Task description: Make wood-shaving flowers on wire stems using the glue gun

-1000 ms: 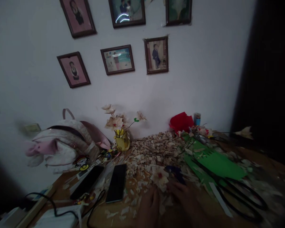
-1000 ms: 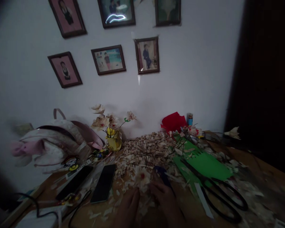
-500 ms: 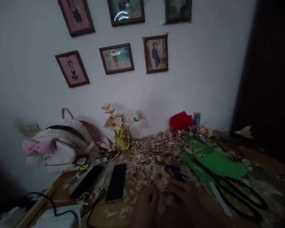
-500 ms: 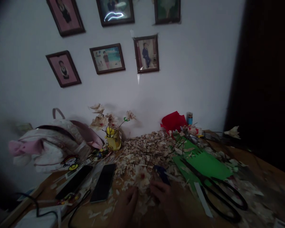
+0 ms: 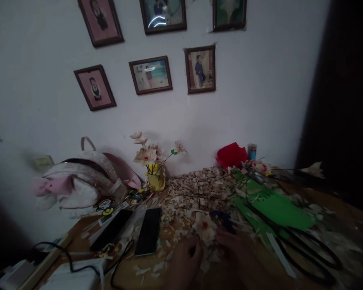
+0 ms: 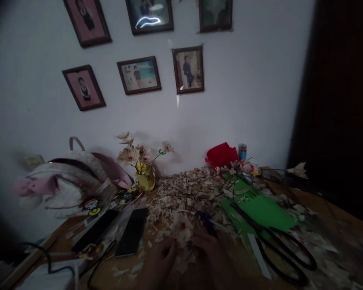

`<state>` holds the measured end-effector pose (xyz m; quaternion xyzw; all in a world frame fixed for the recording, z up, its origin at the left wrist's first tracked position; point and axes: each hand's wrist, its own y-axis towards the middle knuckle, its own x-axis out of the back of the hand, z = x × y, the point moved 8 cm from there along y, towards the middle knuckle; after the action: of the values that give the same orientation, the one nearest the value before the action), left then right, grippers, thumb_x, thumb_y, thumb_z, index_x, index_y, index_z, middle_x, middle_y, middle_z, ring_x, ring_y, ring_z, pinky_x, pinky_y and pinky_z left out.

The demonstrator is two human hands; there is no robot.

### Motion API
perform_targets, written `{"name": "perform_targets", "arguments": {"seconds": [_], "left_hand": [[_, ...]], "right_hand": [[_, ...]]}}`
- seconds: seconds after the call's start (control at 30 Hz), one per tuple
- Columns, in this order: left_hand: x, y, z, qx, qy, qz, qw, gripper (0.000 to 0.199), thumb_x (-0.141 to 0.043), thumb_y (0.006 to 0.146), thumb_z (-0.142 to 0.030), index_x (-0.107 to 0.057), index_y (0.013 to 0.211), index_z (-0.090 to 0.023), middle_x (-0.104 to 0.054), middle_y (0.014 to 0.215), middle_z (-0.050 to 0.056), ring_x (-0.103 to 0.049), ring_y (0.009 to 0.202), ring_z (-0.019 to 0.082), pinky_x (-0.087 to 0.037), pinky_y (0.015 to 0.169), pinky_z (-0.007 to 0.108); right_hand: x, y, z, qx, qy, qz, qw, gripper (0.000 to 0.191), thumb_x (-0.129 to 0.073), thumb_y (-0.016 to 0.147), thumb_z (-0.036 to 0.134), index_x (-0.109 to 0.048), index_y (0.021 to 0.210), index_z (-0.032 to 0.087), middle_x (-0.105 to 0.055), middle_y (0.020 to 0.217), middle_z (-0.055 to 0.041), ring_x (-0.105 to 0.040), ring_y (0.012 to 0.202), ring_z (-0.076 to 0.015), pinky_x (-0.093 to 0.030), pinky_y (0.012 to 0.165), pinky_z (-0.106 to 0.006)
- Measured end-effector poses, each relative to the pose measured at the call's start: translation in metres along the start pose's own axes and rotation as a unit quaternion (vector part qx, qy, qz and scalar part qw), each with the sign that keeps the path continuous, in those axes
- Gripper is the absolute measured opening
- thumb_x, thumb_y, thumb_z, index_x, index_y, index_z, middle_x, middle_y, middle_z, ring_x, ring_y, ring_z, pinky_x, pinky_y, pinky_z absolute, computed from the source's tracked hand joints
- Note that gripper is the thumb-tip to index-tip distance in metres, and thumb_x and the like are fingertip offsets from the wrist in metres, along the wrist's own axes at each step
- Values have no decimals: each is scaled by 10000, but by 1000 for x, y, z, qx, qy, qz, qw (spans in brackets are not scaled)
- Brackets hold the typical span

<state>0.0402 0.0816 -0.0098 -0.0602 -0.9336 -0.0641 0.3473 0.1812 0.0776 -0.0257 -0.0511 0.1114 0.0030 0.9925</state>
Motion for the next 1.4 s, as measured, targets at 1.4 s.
{"name": "perform_targets", "arguments": {"seconds": [1.4], "left_hand": [[0, 5, 10, 8, -62, 0, 998, 293, -333, 735, -397, -320, 510, -211, -332, 532, -33, -348, 568, 137, -218, 537, 271]], "right_hand": [[8, -6, 1, -59, 40, -59, 996, 222, -686, 530, 340, -706, 708, 211, -661, 627, -2, -582, 603, -165, -444, 600, -278]]}}
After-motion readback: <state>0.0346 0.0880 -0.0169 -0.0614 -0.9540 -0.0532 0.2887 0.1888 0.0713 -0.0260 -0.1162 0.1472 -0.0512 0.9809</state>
